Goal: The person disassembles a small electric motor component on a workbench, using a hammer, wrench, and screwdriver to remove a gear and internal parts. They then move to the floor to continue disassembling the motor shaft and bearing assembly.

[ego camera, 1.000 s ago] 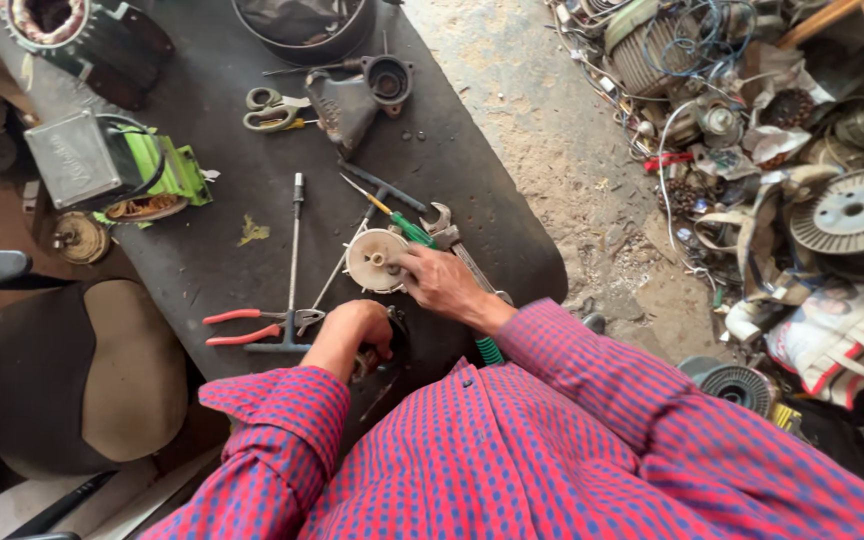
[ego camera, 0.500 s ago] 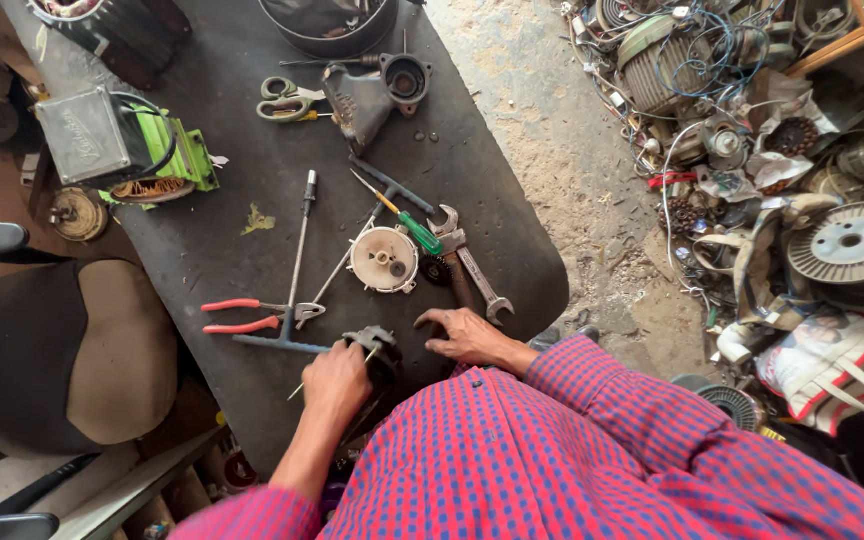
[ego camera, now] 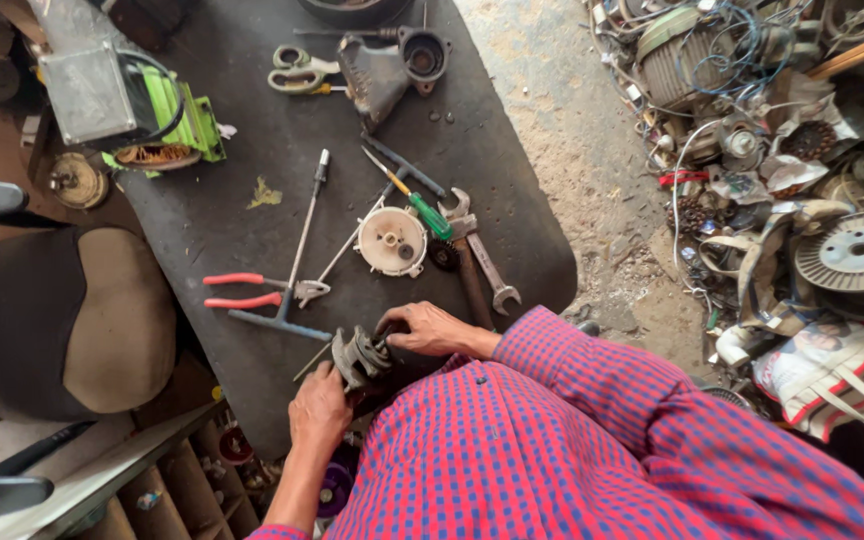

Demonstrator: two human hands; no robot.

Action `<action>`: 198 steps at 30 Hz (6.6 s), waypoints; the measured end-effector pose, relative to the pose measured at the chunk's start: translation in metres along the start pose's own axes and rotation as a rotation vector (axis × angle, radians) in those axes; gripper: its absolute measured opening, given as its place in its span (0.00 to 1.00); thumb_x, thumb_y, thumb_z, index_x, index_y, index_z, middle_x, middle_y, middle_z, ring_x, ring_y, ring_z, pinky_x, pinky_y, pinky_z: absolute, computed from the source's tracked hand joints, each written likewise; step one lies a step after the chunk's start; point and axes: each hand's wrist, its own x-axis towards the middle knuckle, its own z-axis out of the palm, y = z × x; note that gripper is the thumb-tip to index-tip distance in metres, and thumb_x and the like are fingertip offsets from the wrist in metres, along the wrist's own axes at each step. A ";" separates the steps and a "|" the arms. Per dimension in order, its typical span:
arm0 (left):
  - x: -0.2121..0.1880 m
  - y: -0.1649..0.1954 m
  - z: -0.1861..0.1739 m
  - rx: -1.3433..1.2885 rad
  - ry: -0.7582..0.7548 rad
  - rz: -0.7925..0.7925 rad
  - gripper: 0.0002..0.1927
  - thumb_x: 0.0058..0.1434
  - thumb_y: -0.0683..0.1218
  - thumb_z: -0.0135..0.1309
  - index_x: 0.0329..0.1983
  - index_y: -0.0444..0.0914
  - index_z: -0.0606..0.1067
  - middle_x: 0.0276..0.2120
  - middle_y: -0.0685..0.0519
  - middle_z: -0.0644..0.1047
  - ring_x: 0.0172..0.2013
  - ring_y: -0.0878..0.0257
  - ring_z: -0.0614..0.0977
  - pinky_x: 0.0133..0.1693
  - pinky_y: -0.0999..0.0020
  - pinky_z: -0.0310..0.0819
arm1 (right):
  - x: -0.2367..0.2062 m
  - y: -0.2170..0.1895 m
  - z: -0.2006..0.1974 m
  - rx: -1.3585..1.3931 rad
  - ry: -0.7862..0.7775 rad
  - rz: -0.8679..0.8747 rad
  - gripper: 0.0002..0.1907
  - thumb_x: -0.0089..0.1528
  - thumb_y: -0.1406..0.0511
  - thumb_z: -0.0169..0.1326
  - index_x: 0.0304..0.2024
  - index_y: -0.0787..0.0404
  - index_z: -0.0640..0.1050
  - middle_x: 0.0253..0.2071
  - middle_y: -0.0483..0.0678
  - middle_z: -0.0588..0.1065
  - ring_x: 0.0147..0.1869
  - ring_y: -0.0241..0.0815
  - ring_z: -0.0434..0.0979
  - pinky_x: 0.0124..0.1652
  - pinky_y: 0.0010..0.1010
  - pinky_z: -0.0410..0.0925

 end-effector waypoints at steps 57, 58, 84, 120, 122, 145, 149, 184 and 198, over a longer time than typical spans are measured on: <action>-0.006 -0.002 -0.007 -0.708 0.246 0.022 0.20 0.49 0.41 0.62 0.48 0.41 0.80 0.42 0.47 0.83 0.45 0.47 0.85 0.44 0.58 0.78 | -0.002 -0.012 -0.099 -0.735 0.591 -0.124 0.23 0.55 0.66 0.61 0.54 0.57 0.76 0.51 0.57 0.75 0.56 0.58 0.73 0.52 0.45 0.67; -0.008 -0.005 -0.005 -0.682 0.261 0.065 0.20 0.49 0.40 0.61 0.48 0.41 0.80 0.43 0.47 0.83 0.46 0.46 0.84 0.45 0.57 0.77 | 0.004 -0.010 -0.105 -0.813 0.605 -0.107 0.25 0.54 0.64 0.62 0.55 0.57 0.76 0.51 0.57 0.74 0.55 0.58 0.72 0.49 0.46 0.66; -0.002 -0.045 0.017 -1.081 0.118 0.075 0.20 0.51 0.36 0.64 0.49 0.36 0.81 0.40 0.56 0.85 0.41 0.73 0.80 0.47 0.73 0.76 | -0.080 -0.098 -0.117 -0.155 0.134 -0.190 0.13 0.60 0.59 0.62 0.43 0.58 0.84 0.29 0.46 0.77 0.30 0.40 0.77 0.30 0.31 0.68; 0.025 0.021 0.022 -0.463 0.269 -0.077 0.21 0.47 0.45 0.63 0.47 0.42 0.80 0.45 0.49 0.82 0.48 0.44 0.80 0.49 0.50 0.74 | -0.158 0.033 -0.044 0.132 0.018 0.411 0.25 0.65 0.52 0.50 0.60 0.57 0.77 0.51 0.51 0.82 0.53 0.43 0.83 0.51 0.33 0.72; 0.029 0.022 0.026 -0.439 0.246 -0.095 0.19 0.49 0.47 0.64 0.46 0.42 0.80 0.44 0.50 0.82 0.48 0.44 0.80 0.48 0.49 0.74 | -0.155 0.043 -0.040 0.171 0.015 0.460 0.25 0.65 0.52 0.50 0.60 0.58 0.78 0.50 0.51 0.83 0.52 0.42 0.84 0.50 0.34 0.73; 0.026 0.033 0.001 -0.280 0.115 -0.066 0.26 0.50 0.46 0.64 0.54 0.42 0.74 0.49 0.48 0.74 0.54 0.44 0.75 0.50 0.47 0.72 | -0.126 0.052 -0.074 -0.007 -0.080 0.416 0.25 0.64 0.50 0.51 0.56 0.54 0.81 0.48 0.52 0.83 0.52 0.43 0.82 0.51 0.36 0.71; 0.026 0.033 0.006 -0.221 0.097 -0.067 0.24 0.50 0.47 0.65 0.51 0.40 0.74 0.49 0.47 0.73 0.53 0.45 0.75 0.50 0.48 0.72 | -0.109 0.051 -0.098 0.056 -0.152 0.248 0.24 0.66 0.50 0.52 0.55 0.58 0.81 0.45 0.49 0.84 0.47 0.39 0.83 0.48 0.32 0.72; 0.028 0.010 0.009 -0.469 0.178 0.163 0.47 0.50 0.41 0.64 0.74 0.37 0.59 0.57 0.41 0.74 0.57 0.41 0.75 0.56 0.52 0.69 | -0.119 0.064 -0.070 0.222 -0.069 0.526 0.24 0.65 0.49 0.54 0.54 0.55 0.84 0.41 0.44 0.80 0.42 0.38 0.76 0.40 0.34 0.70; 0.027 0.026 0.004 -0.344 0.169 0.028 0.58 0.44 0.44 0.69 0.77 0.42 0.52 0.54 0.48 0.75 0.54 0.46 0.77 0.53 0.53 0.71 | -0.077 0.081 -0.112 0.277 -0.253 0.603 0.23 0.65 0.51 0.56 0.54 0.58 0.85 0.38 0.53 0.82 0.40 0.40 0.75 0.37 0.33 0.68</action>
